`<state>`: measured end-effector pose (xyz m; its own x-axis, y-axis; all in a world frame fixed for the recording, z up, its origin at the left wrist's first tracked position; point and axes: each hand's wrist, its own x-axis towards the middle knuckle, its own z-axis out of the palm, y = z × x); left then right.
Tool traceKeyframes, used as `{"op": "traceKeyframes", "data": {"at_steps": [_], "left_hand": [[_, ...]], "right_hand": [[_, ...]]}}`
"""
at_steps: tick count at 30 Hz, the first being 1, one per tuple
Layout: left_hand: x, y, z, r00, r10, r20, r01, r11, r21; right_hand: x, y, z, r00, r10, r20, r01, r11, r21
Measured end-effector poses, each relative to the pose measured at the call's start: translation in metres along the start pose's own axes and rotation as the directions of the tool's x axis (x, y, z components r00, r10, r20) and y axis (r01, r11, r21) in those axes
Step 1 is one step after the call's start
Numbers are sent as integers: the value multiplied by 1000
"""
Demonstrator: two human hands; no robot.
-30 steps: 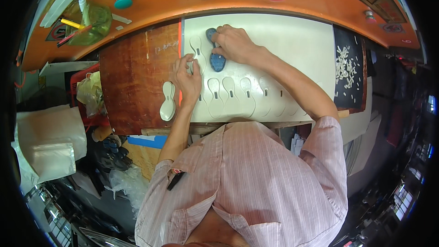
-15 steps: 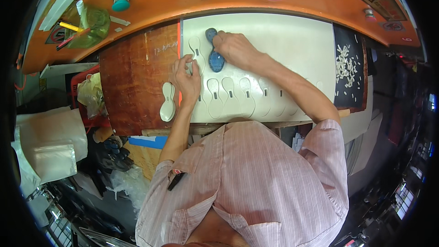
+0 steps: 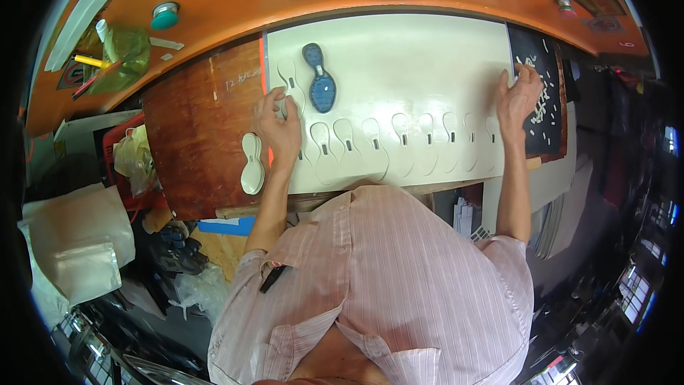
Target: The person places a sheet of white material on a cutting machine and uses a blue handheld tool to cut multiple spoon-shaped pieces. They repeatedly press the tool along the outlines of the shapes, then remove the cut pieces and place them aside.
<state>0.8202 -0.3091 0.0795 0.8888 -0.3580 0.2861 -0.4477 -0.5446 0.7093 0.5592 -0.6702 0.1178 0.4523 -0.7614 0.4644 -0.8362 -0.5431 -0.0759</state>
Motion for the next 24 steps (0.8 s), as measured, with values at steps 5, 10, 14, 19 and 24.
{"op": "traceKeyframes", "data": {"at_steps": [5,10,14,19,24], "left_hand": [[1,3,-3,1000,-13,26,14,1000,-10],[1,1,-4,999,1,34,-1,1000,12],[-2,-3,-2,1000,-9,15,9,1000,3],[2,-1,1,1000,11,-12,-11,1000,-15],[-1,5,-11,999,48,1,-47,997,-59]], "right_hand": [[-83,-143,0,889,-439,132,142,538,831],[-114,-241,-8,803,-546,238,121,541,832],[-110,-246,-16,799,-537,270,82,543,836],[-114,-242,-14,799,-566,204,152,518,842],[-112,-242,-15,801,-555,223,123,518,847]]}}
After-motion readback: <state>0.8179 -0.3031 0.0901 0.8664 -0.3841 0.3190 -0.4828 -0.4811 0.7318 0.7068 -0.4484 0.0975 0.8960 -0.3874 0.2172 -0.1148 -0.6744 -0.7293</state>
